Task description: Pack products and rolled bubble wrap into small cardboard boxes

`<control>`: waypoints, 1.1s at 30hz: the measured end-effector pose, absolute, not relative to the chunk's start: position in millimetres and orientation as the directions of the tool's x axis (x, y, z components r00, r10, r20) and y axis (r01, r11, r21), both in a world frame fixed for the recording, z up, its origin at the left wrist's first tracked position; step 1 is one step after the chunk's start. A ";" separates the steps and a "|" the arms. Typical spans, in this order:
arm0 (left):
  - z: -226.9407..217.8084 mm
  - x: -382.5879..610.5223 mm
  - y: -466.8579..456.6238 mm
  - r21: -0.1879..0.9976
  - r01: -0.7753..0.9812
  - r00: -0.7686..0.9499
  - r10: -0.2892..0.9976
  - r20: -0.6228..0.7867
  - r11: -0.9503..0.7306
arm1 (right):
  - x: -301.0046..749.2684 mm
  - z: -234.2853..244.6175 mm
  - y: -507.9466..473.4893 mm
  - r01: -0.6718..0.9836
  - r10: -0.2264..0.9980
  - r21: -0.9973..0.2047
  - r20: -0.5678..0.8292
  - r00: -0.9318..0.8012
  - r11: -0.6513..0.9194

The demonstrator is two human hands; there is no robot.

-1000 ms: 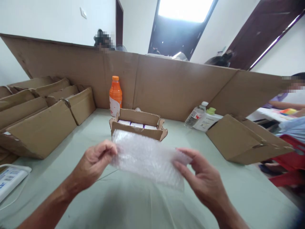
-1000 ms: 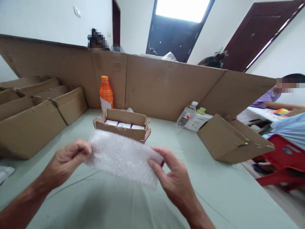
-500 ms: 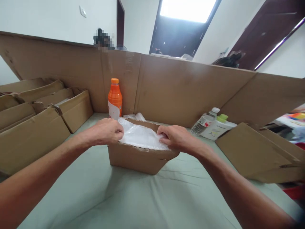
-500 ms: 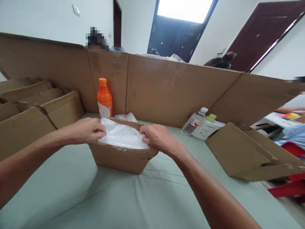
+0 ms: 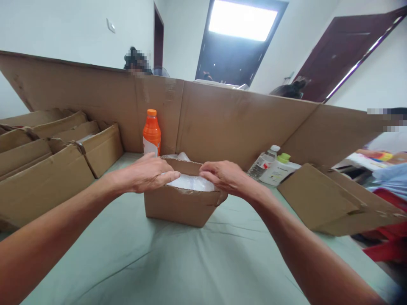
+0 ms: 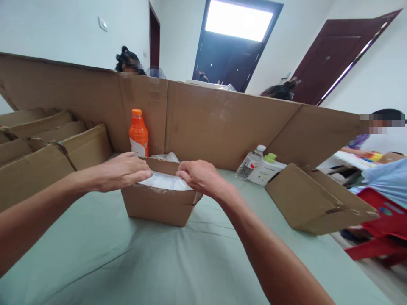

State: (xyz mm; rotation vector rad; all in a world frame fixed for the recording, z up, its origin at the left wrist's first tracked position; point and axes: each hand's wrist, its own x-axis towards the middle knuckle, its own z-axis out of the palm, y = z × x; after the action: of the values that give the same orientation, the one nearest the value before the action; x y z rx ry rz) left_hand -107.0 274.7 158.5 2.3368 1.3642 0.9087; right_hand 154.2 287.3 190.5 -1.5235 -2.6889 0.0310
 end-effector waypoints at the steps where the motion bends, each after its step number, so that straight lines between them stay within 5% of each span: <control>1: 160.0 -101.6 279.6 0.517 0.675 0.447 0.849 0.281 -0.526 | 153.9 191.3 289.7 0.834 0.839 -0.155 -0.047 -0.542 0.529; 4: 167.2 -95.9 283.8 0.482 0.694 0.561 0.821 0.104 -0.535 | 161.0 194.4 289.8 0.771 0.790 -0.363 -0.131 -0.599 0.524; 7: 170.2 -112.6 260.7 0.479 0.707 0.455 0.853 0.254 -0.520 | 186.4 191.4 266.2 0.724 0.856 -0.467 0.175 -0.487 0.507; 10: 154.6 -142.0 222.2 0.545 0.729 0.152 0.874 0.462 -0.415 | 223.4 164.3 228.8 0.731 0.899 -0.545 0.377 -0.224 0.411; 14: 100.2 -162.2 197.5 0.797 0.593 -0.225 0.928 0.297 -0.112 | 243.3 91.8 202.8 0.677 0.967 -0.698 0.244 -0.079 0.232; 18: 53.5 -135.7 214.7 0.954 0.288 -0.152 0.979 0.137 -0.088 | 204.6 41.4 216.2 0.582 0.968 -0.774 0.211 -0.134 0.249; 28: 38.8 -46.5 151.2 0.953 0.191 0.006 0.971 0.241 -0.237 | 254.2 42.0 177.5 0.605 0.982 -0.786 0.186 0.039 0.125; 33: 13.4 -76.6 104.4 0.982 0.169 -0.189 0.975 0.113 -0.081 | 207.7 33.5 189.2 0.517 0.980 -0.833 0.167 -0.108 0.199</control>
State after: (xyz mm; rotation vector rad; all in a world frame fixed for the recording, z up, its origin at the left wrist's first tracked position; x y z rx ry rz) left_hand -76.6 104.4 13.4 1.3025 1.4315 1.3515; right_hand 207.7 189.2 33.5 -1.4141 -1.7334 0.7901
